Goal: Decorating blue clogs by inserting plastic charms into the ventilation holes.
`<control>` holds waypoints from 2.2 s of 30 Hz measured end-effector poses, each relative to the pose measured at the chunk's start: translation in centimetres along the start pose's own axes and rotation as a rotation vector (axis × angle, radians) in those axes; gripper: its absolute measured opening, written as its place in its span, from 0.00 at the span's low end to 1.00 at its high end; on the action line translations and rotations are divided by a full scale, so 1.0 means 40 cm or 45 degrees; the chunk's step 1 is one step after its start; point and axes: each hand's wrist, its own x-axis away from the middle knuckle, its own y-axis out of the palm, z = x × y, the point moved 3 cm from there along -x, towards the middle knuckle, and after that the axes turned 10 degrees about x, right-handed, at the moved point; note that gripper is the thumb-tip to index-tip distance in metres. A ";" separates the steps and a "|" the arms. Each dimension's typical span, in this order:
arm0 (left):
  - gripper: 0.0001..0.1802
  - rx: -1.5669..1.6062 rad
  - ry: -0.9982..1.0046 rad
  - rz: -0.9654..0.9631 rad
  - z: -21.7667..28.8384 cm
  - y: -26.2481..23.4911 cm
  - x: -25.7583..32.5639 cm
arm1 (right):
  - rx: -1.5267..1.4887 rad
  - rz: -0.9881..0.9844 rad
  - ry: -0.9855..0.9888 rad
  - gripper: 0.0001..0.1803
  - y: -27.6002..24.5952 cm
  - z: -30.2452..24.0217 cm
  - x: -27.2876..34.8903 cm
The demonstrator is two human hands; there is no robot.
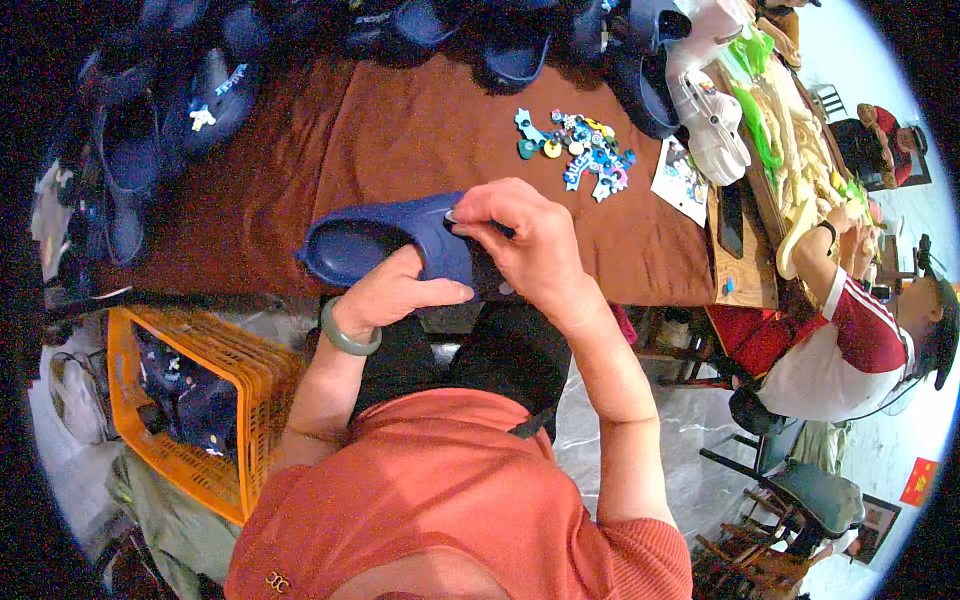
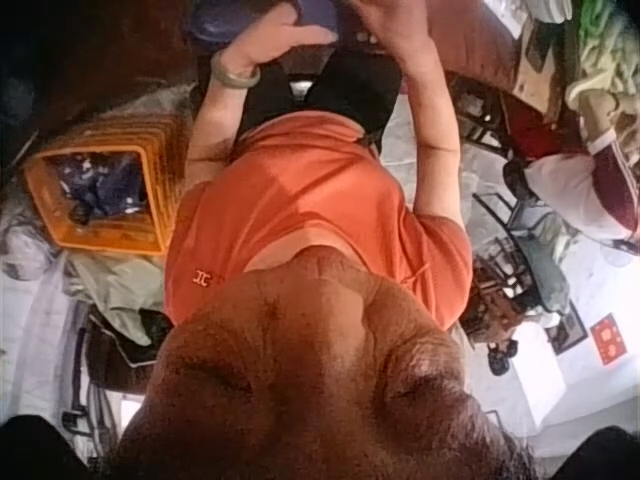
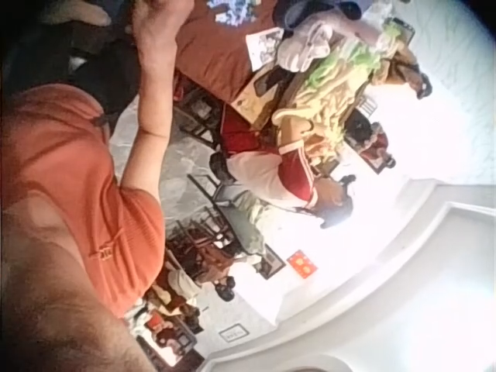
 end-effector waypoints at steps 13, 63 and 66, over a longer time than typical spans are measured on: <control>0.27 0.028 -0.158 -0.008 -0.022 -0.018 -0.011 | 0.461 0.014 -0.405 0.20 -0.004 -0.054 0.024; 0.16 0.119 -0.031 0.588 0.051 -0.155 -0.134 | 0.736 0.460 0.281 0.05 -0.020 0.432 -0.016; 0.18 0.111 -0.015 0.631 0.054 -0.145 -0.130 | 0.751 0.524 0.401 0.05 -0.035 0.454 -0.012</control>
